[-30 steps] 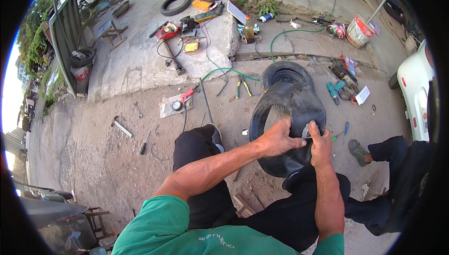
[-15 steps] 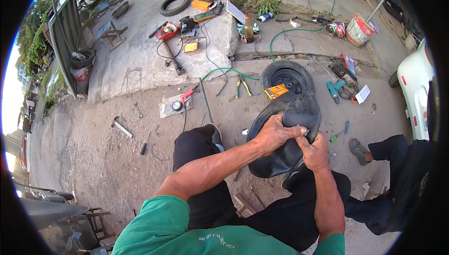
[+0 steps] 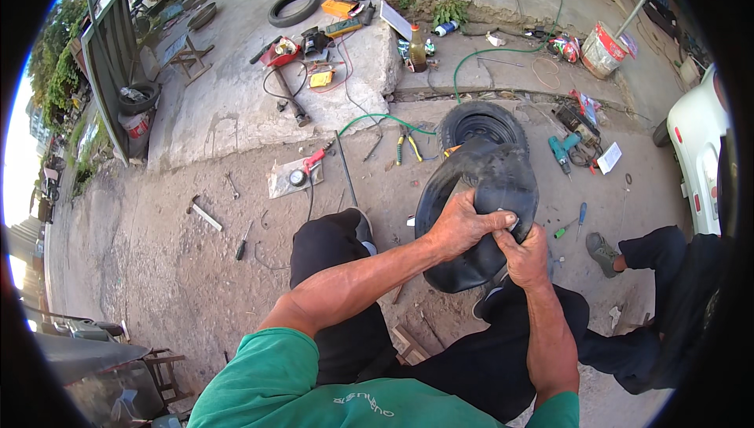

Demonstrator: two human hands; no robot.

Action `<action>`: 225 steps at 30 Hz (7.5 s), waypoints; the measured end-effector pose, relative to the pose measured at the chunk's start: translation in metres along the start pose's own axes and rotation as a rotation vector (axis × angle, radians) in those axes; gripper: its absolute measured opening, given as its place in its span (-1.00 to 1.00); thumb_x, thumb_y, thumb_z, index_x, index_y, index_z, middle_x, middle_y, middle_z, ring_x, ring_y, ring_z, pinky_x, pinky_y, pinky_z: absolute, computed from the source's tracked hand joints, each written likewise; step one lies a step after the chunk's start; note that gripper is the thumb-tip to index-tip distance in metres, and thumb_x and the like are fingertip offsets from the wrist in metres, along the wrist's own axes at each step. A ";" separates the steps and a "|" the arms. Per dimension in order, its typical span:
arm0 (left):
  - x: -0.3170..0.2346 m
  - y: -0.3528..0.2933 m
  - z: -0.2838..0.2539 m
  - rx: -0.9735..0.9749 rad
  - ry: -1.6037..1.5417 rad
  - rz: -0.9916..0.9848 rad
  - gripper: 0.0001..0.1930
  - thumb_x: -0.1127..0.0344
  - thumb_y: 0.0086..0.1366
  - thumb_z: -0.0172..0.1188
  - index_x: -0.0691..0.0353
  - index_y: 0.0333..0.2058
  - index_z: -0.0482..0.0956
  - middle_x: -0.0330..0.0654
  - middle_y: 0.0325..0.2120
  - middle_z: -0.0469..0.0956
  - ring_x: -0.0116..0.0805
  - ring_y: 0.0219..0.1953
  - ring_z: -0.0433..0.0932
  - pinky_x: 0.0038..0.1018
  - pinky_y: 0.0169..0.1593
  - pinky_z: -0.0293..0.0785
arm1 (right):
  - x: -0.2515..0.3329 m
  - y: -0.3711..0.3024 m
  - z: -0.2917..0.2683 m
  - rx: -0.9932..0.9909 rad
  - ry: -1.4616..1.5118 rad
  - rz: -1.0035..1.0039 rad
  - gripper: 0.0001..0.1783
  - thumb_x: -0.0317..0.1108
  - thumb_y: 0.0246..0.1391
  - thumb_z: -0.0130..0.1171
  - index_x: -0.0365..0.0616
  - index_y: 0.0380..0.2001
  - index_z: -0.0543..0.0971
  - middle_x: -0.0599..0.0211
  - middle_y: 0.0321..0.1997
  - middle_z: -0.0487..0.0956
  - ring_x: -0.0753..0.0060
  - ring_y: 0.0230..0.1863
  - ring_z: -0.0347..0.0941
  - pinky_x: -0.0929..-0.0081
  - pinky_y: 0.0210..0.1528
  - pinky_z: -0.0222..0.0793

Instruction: The person applies glue to a punctured tire tube, places a patch over the hole, and uses a hammer to press the patch firmly. The tube is then positioned onto a wheel rim.

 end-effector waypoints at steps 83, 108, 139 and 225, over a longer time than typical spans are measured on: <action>0.009 0.000 -0.004 0.023 -0.011 -0.133 -0.76 0.35 0.38 0.32 0.32 -0.04 0.63 -0.25 -0.20 0.68 -0.51 -0.21 0.60 -0.45 -0.06 0.59 | -0.012 0.003 -0.003 0.034 0.021 0.026 -0.76 -0.30 0.33 0.20 -0.28 -0.12 0.64 0.47 -0.23 0.65 0.66 -0.21 0.49 0.51 -0.13 0.44; 0.008 0.000 -0.017 -0.126 -0.007 -0.111 -0.70 0.37 0.28 0.41 0.37 -0.07 0.61 -0.18 -0.24 0.67 -0.47 -0.26 0.62 -0.44 -0.16 0.62 | -0.019 0.000 0.007 0.096 -0.174 0.054 -0.83 -0.38 0.29 0.25 -0.26 -0.16 0.66 0.56 -0.27 0.64 0.73 -0.25 0.45 0.55 -0.19 0.44; 0.005 0.001 -0.014 -0.086 0.031 -0.056 -0.75 0.37 0.30 0.40 0.39 -0.14 0.63 -0.22 -0.31 0.66 -0.51 -0.32 0.58 -0.46 -0.24 0.59 | -0.027 0.001 0.003 0.083 -0.089 0.060 -0.85 -0.42 0.25 0.27 -0.27 -0.17 0.65 0.56 -0.27 0.63 0.71 -0.27 0.46 0.57 -0.21 0.44; -0.126 -0.038 -0.139 -0.149 0.729 0.244 -0.65 0.11 0.30 0.30 0.33 -0.16 0.71 0.04 -0.24 0.73 -0.08 -0.16 0.71 -0.22 -0.02 0.58 | -0.017 -0.014 0.023 -0.161 0.332 0.307 -0.72 -0.40 0.26 0.24 -0.20 0.02 0.56 0.31 -0.09 0.66 0.39 -0.08 0.62 0.35 0.02 0.54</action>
Point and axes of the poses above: each hand's wrist, its own y-axis towards the middle knuckle, its own z-axis out of the palm, x = y × z, the point moved 9 cm from there along y, towards the middle knuckle
